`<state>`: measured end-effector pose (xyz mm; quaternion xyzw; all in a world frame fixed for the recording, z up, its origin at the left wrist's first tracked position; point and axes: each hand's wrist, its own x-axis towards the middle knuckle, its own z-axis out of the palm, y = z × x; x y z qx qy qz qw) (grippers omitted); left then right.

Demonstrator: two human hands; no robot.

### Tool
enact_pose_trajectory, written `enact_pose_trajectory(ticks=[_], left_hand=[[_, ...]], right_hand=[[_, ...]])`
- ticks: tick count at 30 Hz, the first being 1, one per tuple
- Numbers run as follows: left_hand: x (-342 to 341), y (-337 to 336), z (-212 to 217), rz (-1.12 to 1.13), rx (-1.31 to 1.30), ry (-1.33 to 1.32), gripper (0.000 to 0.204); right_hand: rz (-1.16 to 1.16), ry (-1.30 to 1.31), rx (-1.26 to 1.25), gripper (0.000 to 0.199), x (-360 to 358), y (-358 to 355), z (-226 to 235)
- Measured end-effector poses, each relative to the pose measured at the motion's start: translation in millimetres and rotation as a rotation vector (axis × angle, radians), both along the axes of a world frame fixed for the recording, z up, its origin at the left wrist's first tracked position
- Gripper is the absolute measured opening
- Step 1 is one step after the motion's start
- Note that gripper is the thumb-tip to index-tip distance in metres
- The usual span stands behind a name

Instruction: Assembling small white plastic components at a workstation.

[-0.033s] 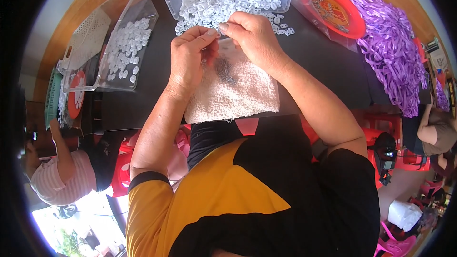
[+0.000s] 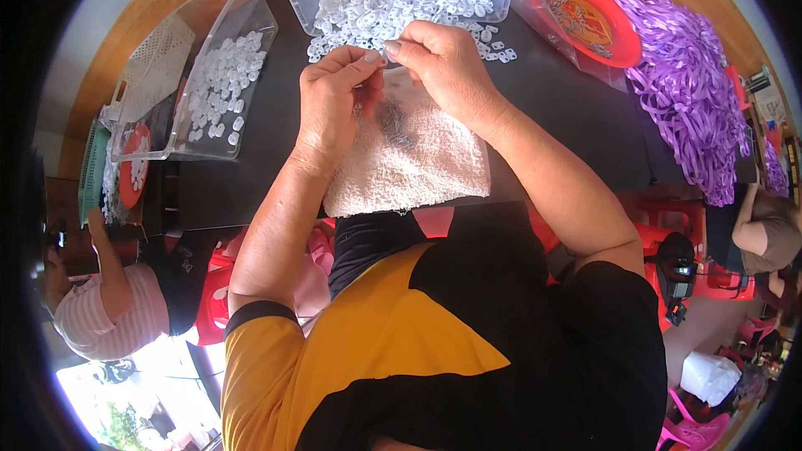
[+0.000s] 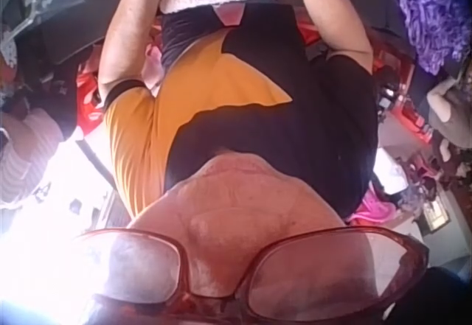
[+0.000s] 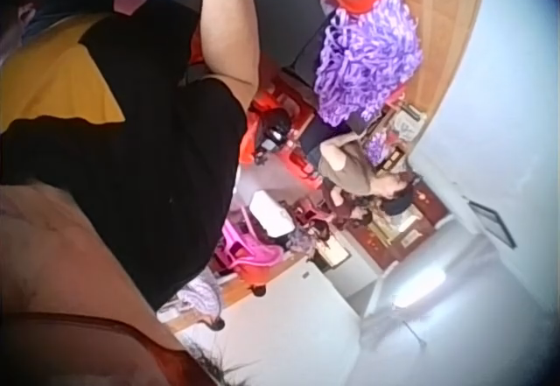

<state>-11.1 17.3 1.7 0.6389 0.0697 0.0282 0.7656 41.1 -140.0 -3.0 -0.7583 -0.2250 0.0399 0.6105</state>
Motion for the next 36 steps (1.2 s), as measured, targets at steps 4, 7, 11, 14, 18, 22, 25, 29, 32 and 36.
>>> enact_pose_trajectory(ticks=[4, 7, 11, 14, 18, 22, 25, 29, 32, 36], left_hand=[[0.3, -0.7, -0.9, -0.011, 0.016, -0.006, 0.015], [-0.5, -1.5, -0.4, -0.030, 0.021, -0.005, 0.015], [-0.5, -1.9, -0.2, -0.059, 0.038, -0.011, 0.015], [-1.3, -3.3, 1.2, -0.068, 0.059, -0.019, 0.014], [0.0, -3.4, -0.6, -0.097, 0.079, -0.029, 0.012], [1.2, -2.3, -3.3, -0.091, 0.058, -0.017, 0.012], [-0.2, -1.9, 0.0, -0.070, 0.046, -0.003, 0.013], [-0.2, -2.3, 0.5, -0.072, 0.054, -0.006, 0.013], [0.2, -1.5, -1.0, -0.063, 0.040, -0.002, 0.012], [0.6, -0.7, -2.9, -0.067, 0.038, -0.005, 0.012]], right_hand=[[0.010, -0.010, -0.010, 0.023, 0.1, -1.0, 0.5], [0.008, 0.005, -0.002, 0.022, 1.3, -1.3, -0.3], [-0.009, 0.028, 0.003, 0.021, 1.7, -1.7, 1.0], [0.004, 0.047, 0.011, 0.021, 2.1, -3.8, 2.4], [-0.016, -0.028, 0.069, 0.029, 4.6, -3.8, 1.1], [-0.001, -0.031, 0.053, 0.028, 5.5, -5.1, 0.9], [0.006, -0.052, 0.022, 0.027, 4.9, -5.6, 1.3], [0.018, -0.084, -0.008, 0.027, 4.5, -5.6, 2.0], [0.033, -0.086, -0.013, 0.027, 5.0, -5.1, 1.5], [0.046, -0.063, -0.025, 0.027, 6.3, -5.4, -0.6]])
